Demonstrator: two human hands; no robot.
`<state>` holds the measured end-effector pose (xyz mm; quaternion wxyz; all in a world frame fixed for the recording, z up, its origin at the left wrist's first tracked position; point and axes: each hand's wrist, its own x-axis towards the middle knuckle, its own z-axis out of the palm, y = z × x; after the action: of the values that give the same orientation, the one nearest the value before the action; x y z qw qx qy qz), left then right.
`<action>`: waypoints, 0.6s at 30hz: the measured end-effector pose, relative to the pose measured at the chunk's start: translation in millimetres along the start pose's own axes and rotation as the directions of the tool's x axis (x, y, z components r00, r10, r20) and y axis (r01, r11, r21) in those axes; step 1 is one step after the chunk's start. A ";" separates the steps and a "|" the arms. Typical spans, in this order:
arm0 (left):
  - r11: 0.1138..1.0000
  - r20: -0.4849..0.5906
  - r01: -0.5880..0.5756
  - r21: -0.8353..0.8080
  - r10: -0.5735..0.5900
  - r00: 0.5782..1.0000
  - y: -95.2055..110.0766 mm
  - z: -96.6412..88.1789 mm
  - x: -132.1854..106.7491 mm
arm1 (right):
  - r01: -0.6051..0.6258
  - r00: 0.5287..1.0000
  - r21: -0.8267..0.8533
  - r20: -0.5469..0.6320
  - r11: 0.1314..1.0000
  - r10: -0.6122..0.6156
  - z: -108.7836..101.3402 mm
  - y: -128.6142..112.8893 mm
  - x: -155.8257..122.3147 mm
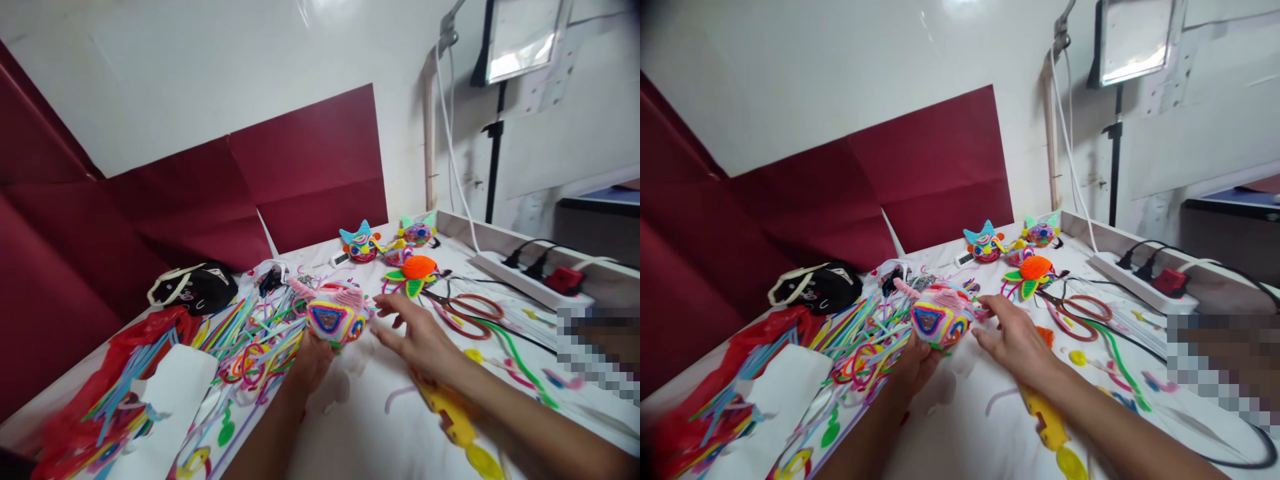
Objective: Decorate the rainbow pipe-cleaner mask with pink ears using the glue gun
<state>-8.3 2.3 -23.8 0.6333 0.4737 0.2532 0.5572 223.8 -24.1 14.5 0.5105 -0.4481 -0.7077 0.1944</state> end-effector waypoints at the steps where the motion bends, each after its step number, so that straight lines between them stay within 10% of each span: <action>1: 1.000 -0.009 0.005 0.010 -0.005 1.000 0.8 -2.0 0.1 | 0.006 0.999 0.003 -0.039 1.000 -0.005 -9.3 -1.9 3.9; 10: 0.999 -0.037 -0.033 -0.032 0.032 0.999 13.7 8.3 11.3 | -0.086 0.968 0.163 -0.219 0.983 0.121 -91.7 -1.3 23.0; 18: 0.999 -0.055 -0.040 0.009 0.040 0.998 24.7 4.7 10.4 | -0.118 0.991 -0.163 -0.078 0.980 0.106 -117.6 4.9 28.1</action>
<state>-13.2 8.9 2.1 0.6131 0.4654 0.2632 0.5816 329.3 -19.6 73.8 0.4833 -0.5350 -0.6772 0.1471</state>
